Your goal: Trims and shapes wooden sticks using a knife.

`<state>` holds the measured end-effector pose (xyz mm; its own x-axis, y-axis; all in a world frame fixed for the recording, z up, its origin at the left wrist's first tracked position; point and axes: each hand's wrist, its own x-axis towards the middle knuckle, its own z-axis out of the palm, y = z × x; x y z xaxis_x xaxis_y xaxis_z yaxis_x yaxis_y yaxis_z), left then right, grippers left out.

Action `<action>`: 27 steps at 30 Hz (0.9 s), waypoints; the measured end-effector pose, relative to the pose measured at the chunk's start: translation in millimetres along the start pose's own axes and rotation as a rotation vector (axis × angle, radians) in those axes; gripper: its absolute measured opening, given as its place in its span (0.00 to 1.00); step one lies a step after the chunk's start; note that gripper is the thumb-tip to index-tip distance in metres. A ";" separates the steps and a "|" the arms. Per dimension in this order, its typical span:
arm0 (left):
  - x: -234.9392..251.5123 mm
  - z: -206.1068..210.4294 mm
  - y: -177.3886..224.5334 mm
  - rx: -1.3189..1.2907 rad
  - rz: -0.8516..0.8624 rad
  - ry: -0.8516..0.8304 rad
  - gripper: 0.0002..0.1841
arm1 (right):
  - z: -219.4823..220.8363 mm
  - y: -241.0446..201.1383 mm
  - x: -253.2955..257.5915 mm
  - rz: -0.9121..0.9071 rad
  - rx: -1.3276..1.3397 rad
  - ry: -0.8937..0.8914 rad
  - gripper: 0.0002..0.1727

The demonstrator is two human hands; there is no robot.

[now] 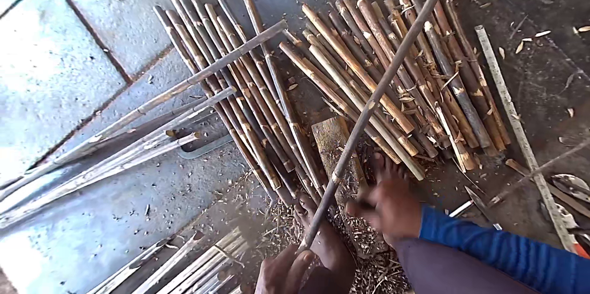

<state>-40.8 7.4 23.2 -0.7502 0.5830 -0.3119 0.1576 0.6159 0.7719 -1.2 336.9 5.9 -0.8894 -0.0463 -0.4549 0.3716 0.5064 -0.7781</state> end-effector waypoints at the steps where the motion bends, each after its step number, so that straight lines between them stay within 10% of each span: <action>1: 0.9 -1.9 -1.0 -0.010 -0.007 -0.021 0.30 | 0.3 -3.8 -1.8 -0.005 -0.070 -0.132 0.33; 5: 1.6 -6.1 -2.6 -0.034 -0.020 -0.079 0.33 | -6.1 6.7 13.4 0.030 0.251 0.193 0.25; 8: 4.9 -3.3 -3.5 -0.073 -0.016 -0.111 0.33 | 5.2 -0.2 -0.3 0.027 -0.020 -0.150 0.32; 12: 4.5 -1.5 -4.7 -0.101 -0.029 -0.110 0.31 | -1.4 6.0 10.8 0.103 0.212 0.149 0.23; 16: 7.8 -2.2 -5.8 -0.115 -0.034 -0.140 0.32 | 8.3 3.9 -1.8 0.088 -0.034 -0.115 0.37; 20: 5.2 -3.8 -4.1 -0.171 -0.047 -0.155 0.31 | -4.4 9.3 12.0 0.104 0.272 0.181 0.26; 23: 8.8 -4.3 -3.2 -0.144 -0.020 -0.164 0.31 | 6.6 -0.8 0.8 0.047 0.005 -0.141 0.34; 27: 6.1 -3.5 1.5 -0.152 -0.033 -0.165 0.30 | 0.6 13.1 12.2 0.080 0.294 0.230 0.25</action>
<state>-47.4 9.9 24.4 -0.6362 0.6504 -0.4150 0.0272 0.5564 0.8305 -6.9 342.5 -10.1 -0.8784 0.1946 -0.4366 0.4736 0.2306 -0.8500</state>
